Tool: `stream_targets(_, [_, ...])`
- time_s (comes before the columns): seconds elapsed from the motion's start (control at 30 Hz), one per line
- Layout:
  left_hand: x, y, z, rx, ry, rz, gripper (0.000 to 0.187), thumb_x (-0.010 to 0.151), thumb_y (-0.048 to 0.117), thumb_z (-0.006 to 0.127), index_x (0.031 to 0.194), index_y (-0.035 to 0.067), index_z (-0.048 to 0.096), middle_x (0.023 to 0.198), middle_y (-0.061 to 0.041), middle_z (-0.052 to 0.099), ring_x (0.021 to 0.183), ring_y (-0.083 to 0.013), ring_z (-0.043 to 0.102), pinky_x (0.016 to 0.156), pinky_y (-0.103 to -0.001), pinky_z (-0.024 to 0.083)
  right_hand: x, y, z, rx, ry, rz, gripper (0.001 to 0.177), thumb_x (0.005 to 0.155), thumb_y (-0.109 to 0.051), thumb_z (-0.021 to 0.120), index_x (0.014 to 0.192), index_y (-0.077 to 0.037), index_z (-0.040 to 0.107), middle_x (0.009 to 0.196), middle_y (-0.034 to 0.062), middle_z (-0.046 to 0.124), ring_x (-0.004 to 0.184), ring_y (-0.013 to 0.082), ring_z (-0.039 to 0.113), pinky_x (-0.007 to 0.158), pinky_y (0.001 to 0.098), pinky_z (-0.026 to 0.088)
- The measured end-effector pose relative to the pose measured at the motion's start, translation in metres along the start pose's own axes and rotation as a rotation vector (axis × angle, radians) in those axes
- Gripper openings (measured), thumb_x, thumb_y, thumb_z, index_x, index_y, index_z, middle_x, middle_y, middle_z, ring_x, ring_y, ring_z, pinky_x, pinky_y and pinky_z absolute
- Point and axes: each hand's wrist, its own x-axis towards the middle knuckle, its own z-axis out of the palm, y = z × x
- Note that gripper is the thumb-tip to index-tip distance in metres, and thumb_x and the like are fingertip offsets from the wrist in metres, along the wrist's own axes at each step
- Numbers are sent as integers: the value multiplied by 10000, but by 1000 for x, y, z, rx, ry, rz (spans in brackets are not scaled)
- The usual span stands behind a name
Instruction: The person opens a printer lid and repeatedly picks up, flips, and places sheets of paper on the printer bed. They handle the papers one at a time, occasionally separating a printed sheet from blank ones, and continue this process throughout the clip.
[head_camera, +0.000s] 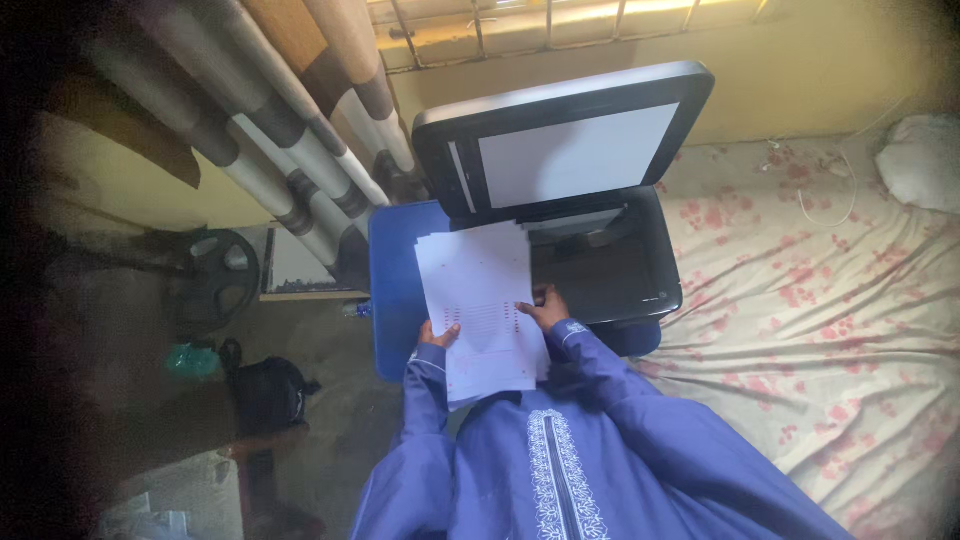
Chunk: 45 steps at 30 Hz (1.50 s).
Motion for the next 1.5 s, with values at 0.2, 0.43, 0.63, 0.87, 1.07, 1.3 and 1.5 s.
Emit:
stream_targets(0.2, [24,27,-8,-1025,-335,-59,356,860,243,742,1103,-15,708,1080,-129,765,987,-260,745,890,-412,622,-13,-37,-46,286,-254,-299,479,871,-293,818,1209,23,698,1109,91,763,1029,160,704,924,312,538])
stream_targets(0.43, [46,47,-7,-574,64,255,349,820,108,837,1131,21,705,1045,-91,736,940,-188,702,838,-347,588,-21,-94,-60,396,-97,-525,297,952,-202,763,1172,-9,706,1040,36,753,960,99,660,861,291,536])
stream_targets(0.63, [64,57,12,-392,143,294,301,782,102,912,1006,10,733,883,-70,737,764,-184,675,656,-333,559,-2,-73,-35,457,-37,-583,337,890,-143,774,1181,-27,652,1094,35,718,1027,113,659,909,296,531])
stream_targets(0.87, [55,52,32,-559,289,244,380,668,139,927,976,61,720,903,-41,768,815,-202,744,720,-366,610,-3,-59,-24,366,24,-426,255,926,-153,751,1141,-38,680,1048,44,747,983,136,702,871,322,576])
stream_targets(1.07, [58,50,27,-276,400,286,475,699,206,929,1065,19,690,998,-100,764,904,-204,740,789,-369,594,-26,-96,-41,379,108,-615,294,929,-141,758,1197,-52,675,1043,57,737,980,148,683,862,330,556])
stream_targets(1.3, [70,62,46,-300,396,730,508,784,326,876,1132,66,613,1068,-92,683,1036,-208,685,946,-381,547,-32,-112,-41,187,312,-628,328,875,-138,800,1144,-39,640,1025,101,714,931,167,687,807,333,564])
stream_targets(1.5, [71,61,64,-594,519,440,539,904,314,837,1277,23,580,1207,-137,643,1139,-263,617,1033,-407,496,-18,-100,-29,412,228,-630,289,944,-143,761,1193,-41,655,1077,98,732,1001,170,683,874,336,542])
